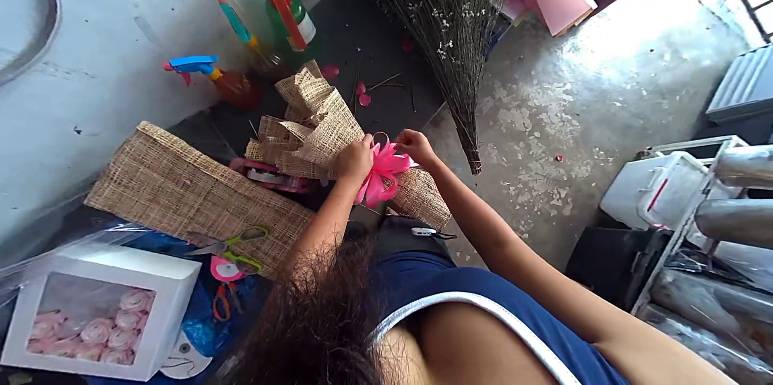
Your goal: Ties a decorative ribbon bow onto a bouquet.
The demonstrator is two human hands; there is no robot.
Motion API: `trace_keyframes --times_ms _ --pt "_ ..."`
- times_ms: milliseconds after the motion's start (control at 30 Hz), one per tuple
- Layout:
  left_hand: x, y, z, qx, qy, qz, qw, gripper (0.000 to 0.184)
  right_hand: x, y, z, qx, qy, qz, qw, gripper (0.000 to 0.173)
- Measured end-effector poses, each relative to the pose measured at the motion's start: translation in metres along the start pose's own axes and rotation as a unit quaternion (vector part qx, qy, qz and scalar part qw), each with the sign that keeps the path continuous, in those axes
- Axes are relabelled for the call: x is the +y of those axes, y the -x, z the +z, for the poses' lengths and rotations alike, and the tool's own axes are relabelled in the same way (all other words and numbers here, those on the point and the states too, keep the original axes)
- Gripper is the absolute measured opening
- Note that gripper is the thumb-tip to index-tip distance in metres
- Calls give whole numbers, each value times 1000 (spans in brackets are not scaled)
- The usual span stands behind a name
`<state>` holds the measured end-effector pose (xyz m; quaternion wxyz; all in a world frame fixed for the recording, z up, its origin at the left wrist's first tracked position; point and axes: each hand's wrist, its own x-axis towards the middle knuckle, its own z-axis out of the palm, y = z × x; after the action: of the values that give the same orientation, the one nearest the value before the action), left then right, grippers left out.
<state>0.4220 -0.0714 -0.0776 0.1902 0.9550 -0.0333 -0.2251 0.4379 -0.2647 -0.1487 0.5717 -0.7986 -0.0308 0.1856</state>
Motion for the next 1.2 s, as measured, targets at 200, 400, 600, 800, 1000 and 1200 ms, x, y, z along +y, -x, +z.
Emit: trace_keyframes --times_ms 200,400,600,800,1000,1200 --pt "-37 62 55 127 239 -52 961 29 31 -1 -9 120 58 152 979 21" --pt "-55 76 76 188 313 -156 918 30 30 -6 17 98 100 196 971 21" --pt "-72 77 58 164 160 -125 965 47 28 0 -10 84 -43 88 992 48" --pt "-69 74 64 155 211 -90 961 40 -17 4 15 -21 17 33 999 61" --pt "-68 70 68 119 251 -171 945 32 -18 8 15 52 68 61 994 56" --pt "-75 77 72 168 282 -148 933 33 40 46 -13 -69 195 83 975 58"
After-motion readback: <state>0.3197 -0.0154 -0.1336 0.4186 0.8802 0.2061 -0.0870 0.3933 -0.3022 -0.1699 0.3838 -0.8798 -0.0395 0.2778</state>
